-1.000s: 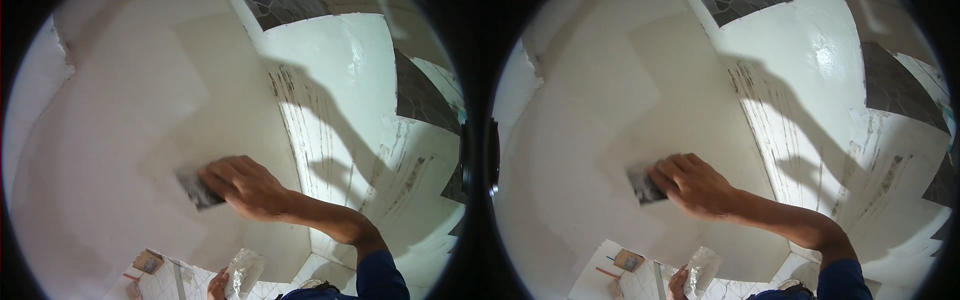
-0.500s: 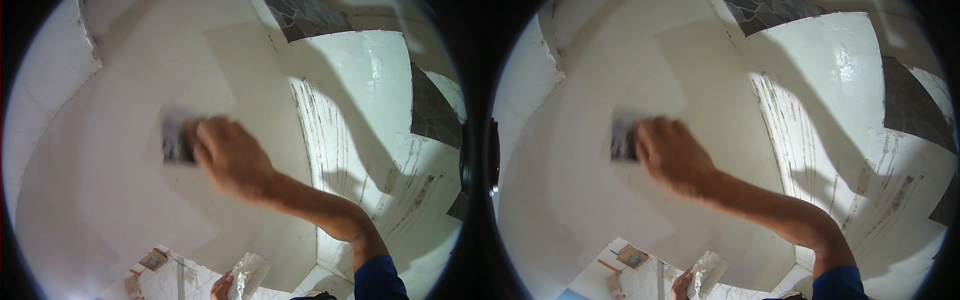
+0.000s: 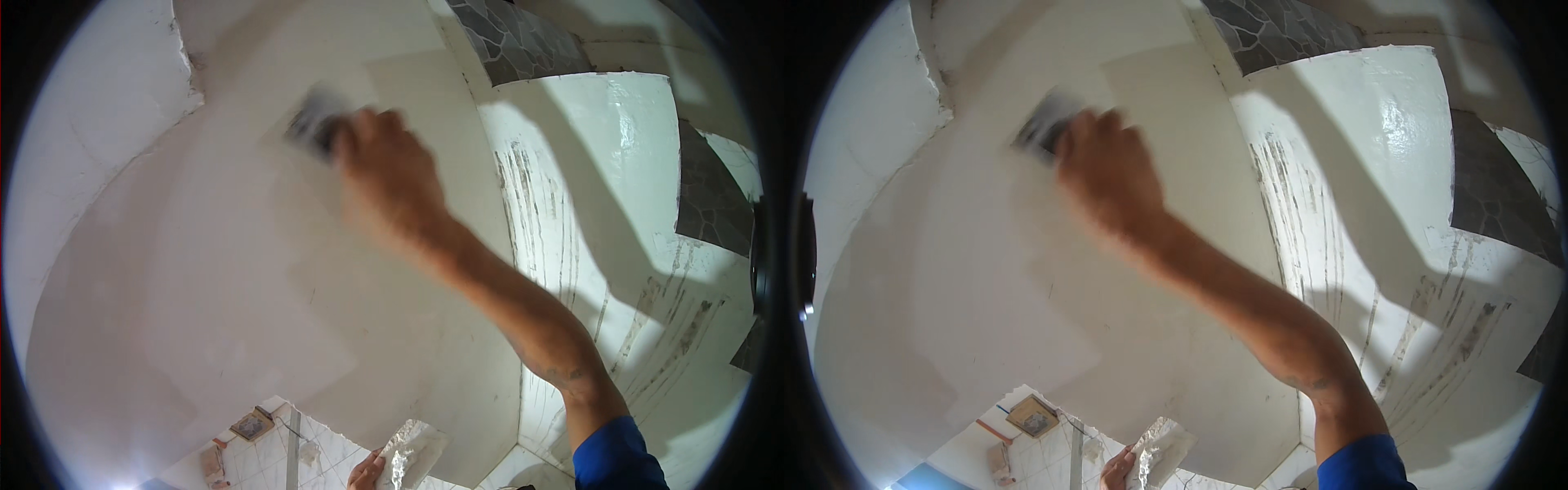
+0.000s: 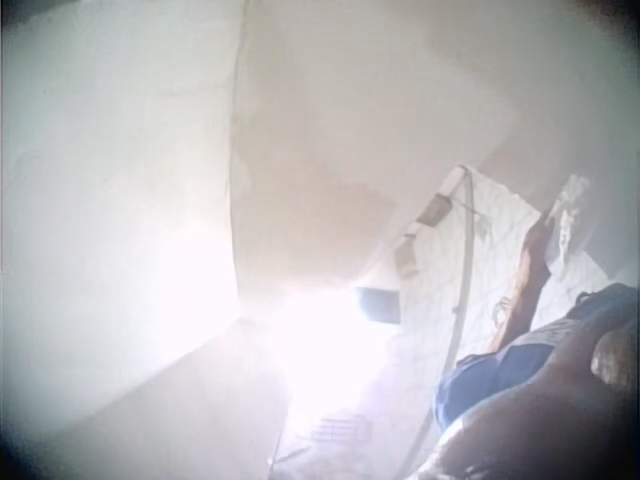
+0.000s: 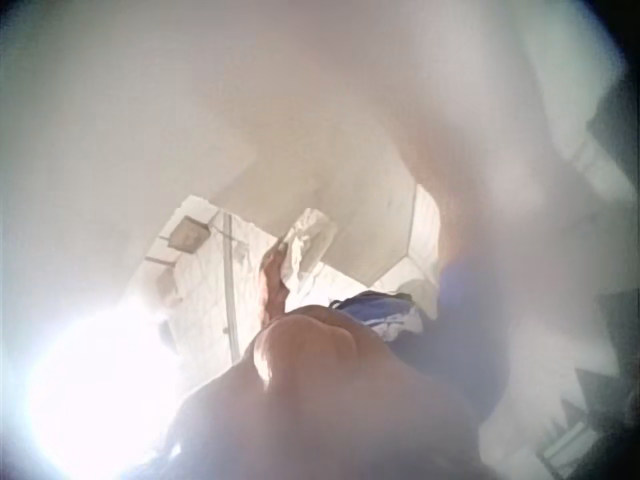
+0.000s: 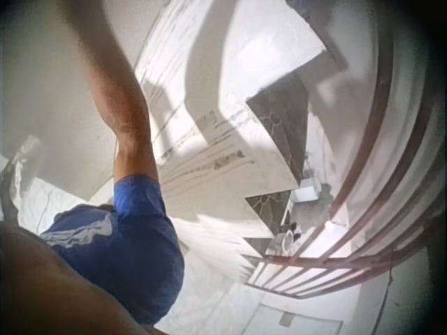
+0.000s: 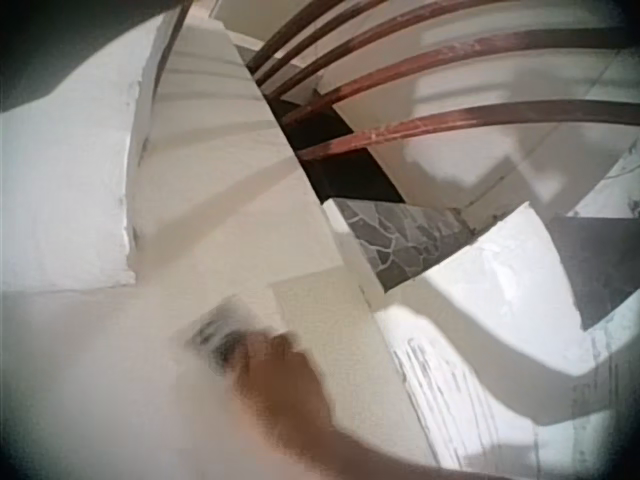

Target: Applying and smoothing plaster or joint compound onto a wall surface using a putty knife and hawk.

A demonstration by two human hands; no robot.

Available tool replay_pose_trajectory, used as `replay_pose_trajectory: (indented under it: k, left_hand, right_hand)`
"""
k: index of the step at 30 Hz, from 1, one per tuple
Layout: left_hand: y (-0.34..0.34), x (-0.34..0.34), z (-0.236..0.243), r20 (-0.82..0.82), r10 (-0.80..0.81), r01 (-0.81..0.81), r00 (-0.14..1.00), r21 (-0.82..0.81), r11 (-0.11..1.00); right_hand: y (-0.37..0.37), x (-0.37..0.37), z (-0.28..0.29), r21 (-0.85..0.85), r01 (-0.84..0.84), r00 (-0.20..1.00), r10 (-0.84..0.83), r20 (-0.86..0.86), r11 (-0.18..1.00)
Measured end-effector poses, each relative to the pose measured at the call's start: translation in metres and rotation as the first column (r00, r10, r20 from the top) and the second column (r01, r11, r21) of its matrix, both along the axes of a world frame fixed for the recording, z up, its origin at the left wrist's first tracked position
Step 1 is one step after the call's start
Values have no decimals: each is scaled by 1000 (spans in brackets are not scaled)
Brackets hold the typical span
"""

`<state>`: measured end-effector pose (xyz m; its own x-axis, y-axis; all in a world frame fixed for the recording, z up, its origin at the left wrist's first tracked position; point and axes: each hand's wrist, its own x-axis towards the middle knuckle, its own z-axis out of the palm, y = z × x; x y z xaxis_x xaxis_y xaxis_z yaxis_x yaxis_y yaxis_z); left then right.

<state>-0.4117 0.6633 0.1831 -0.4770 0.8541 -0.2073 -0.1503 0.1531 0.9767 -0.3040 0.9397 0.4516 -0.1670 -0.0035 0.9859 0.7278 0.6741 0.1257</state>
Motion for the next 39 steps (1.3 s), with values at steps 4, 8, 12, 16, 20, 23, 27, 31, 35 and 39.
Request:
replay_pose_trajectory:
  k: [4, 8, 12, 16, 20, 23, 27, 31, 35, 39]
  left_hand:
    - [-5, 1, 5, 50, 32, -31, 998, -25, 999]
    - [-7, 6, 5, 44, 31, -30, 999, -13, 999]
    - [-8, -3, -8, 142, -15, 9, 990, 44, 999]
    - [-8, -7, -15, 160, 36, -39, 986, 15, 999]
    - [-12, -9, -17, 145, 94, -94, 985, -11, 996]
    - [-7, -11, -19, 181, -10, 3, 983, 41, 999]
    - [-10, 1, -6, 100, 82, -81, 992, -22, 997]
    - [-10, -9, -21, 116, 109, -108, 987, -16, 994]
    - [-7, -17, -36, 188, 162, -167, 969, 16, 986]
    - [-9, -18, -19, 175, 134, -133, 975, -14, 991]
  right_hand:
    - [-46, 10, -31, 62, -468, 852, 432, 297, 881]
    - [5, 50, -1, -34, -295, 926, 278, -254, 955]
    - [60, 66, 29, -357, -120, 953, 7, -303, 926]
    - [39, 30, 13, -123, -89, 989, 73, -130, 988]
    - [-19, -2, -38, 45, -543, 836, 536, 119, 838]
    - [-19, 28, -60, 149, -503, 847, 452, 279, 851]
    - [15, 69, -34, -116, -312, 940, 289, -180, 943]
    - [86, 90, -6, -293, -47, 964, -34, -264, 955]
    - [80, 64, -26, -33, -136, 970, 126, -209, 990]
    - [32, 29, -84, 44, -239, 968, 242, -69, 970]
